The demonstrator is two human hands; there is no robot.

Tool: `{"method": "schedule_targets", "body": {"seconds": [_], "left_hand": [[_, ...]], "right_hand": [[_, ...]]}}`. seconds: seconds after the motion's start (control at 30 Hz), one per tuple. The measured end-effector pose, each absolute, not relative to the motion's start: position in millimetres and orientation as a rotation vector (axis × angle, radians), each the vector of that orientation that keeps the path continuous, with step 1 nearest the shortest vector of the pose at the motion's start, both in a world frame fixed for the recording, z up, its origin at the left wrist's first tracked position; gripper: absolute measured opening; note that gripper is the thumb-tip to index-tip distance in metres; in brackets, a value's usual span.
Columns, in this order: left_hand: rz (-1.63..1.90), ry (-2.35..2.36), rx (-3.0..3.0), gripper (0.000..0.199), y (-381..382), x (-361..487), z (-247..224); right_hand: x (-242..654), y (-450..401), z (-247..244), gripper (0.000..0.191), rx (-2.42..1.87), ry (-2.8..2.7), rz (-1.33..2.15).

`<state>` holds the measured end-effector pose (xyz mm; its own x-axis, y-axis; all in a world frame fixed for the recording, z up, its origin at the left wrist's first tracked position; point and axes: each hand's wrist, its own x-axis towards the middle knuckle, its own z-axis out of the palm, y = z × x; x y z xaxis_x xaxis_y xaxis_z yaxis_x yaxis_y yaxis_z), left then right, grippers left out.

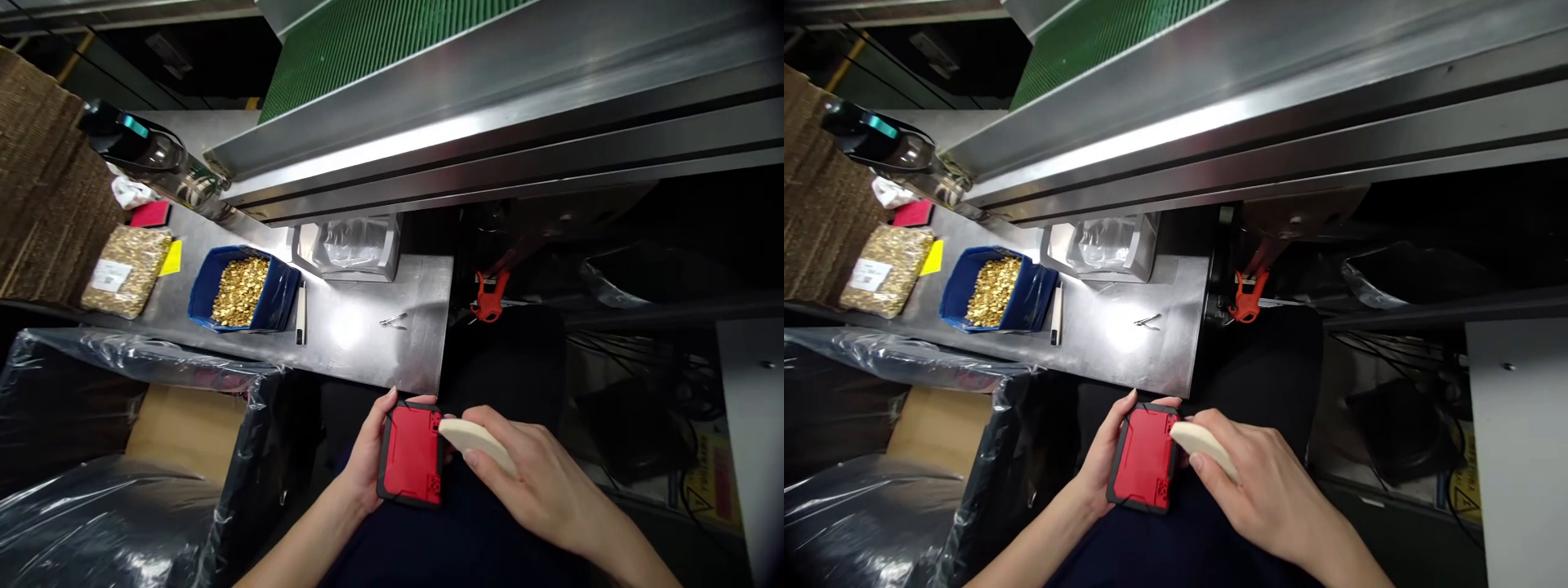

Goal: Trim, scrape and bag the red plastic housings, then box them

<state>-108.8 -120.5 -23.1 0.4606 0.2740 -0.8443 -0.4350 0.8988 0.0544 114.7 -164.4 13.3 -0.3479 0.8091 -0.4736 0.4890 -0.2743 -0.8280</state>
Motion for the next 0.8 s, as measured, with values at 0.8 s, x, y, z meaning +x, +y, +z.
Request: {"method": "schedule_targets", "body": {"seconds": [0.8], "left_hand": [[0.294, 1.059, -0.082, 0.049, -139.5, -118.1, -36.0]], "right_hand": [[82.6, -164.2, 15.9, 0.021, -1.381, -2.639, 1.186]]}}
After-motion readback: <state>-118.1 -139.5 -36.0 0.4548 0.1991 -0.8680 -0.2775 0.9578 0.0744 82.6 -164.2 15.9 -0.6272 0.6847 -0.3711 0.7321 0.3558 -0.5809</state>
